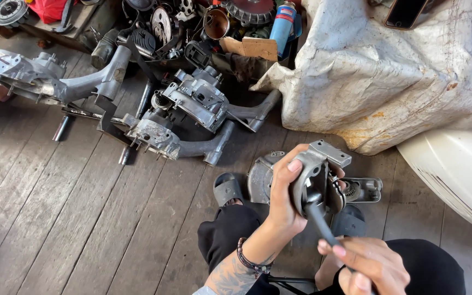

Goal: Adjusting and disassembling internal parts of a motorcycle engine component using a screwdriver.

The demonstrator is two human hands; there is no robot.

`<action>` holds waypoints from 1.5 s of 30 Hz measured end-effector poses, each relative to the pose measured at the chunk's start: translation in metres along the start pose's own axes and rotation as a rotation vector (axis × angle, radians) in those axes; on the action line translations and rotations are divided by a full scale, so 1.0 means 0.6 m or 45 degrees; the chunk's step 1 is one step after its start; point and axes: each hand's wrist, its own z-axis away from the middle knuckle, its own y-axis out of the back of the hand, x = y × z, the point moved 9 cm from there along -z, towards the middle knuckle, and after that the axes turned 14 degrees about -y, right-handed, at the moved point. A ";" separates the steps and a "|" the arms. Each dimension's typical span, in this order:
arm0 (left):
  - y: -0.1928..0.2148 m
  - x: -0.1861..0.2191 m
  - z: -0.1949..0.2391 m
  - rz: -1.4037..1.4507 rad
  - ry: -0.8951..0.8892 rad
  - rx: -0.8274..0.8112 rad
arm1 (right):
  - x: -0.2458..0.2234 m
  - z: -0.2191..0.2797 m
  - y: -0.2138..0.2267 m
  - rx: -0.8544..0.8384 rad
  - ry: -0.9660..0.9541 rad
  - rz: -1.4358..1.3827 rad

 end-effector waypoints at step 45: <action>0.059 -0.055 0.015 -0.003 0.210 0.383 | 0.061 0.019 -0.028 0.344 0.108 -0.142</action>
